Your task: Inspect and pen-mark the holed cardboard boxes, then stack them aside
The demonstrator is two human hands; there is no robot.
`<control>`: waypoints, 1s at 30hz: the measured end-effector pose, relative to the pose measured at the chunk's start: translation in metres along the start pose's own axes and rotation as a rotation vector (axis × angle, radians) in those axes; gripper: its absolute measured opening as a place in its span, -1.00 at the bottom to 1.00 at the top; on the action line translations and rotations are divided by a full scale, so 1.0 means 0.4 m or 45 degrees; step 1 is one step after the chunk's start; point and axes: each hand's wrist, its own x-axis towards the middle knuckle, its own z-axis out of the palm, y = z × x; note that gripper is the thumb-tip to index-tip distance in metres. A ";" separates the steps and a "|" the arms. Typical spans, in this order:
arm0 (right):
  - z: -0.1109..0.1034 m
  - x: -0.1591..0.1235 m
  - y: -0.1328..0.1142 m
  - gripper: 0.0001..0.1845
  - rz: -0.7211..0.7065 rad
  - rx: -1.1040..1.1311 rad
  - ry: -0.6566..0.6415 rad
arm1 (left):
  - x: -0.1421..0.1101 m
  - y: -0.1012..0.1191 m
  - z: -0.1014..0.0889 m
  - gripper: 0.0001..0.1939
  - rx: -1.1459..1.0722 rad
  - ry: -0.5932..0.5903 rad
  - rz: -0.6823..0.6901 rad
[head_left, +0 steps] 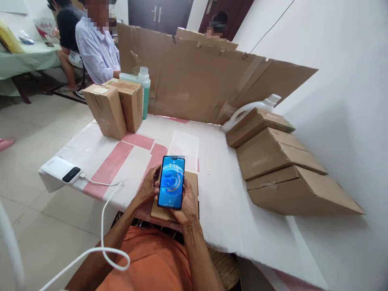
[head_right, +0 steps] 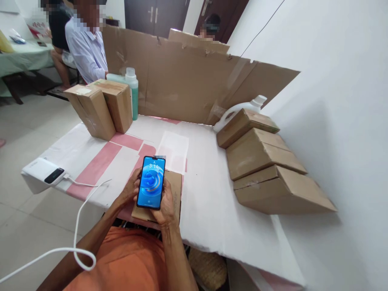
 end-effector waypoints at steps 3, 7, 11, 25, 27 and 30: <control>-0.001 -0.007 -0.005 -0.39 -0.019 -0.041 0.010 | -0.001 0.003 -0.002 -0.18 0.018 -0.016 -0.017; -0.028 -0.049 -0.046 -0.33 -0.143 -0.115 0.085 | -0.002 0.011 -0.002 -0.12 0.065 -0.028 -0.056; -0.105 -0.123 -0.122 -0.38 -0.411 -0.197 0.299 | 0.001 0.017 -0.007 -0.10 0.106 -0.059 -0.047; -0.376 -0.175 -0.128 -0.50 -0.697 -1.602 1.386 | 0.007 0.022 -0.011 -0.06 0.126 -0.051 -0.076; -0.379 -0.177 -0.135 -0.52 -0.711 -1.682 1.429 | -0.009 0.024 -0.010 -0.05 0.139 0.009 -0.067; -0.374 -0.194 -0.140 -0.48 -0.793 -1.845 1.437 | -0.055 0.031 -0.012 -0.08 0.151 0.075 -0.060</control>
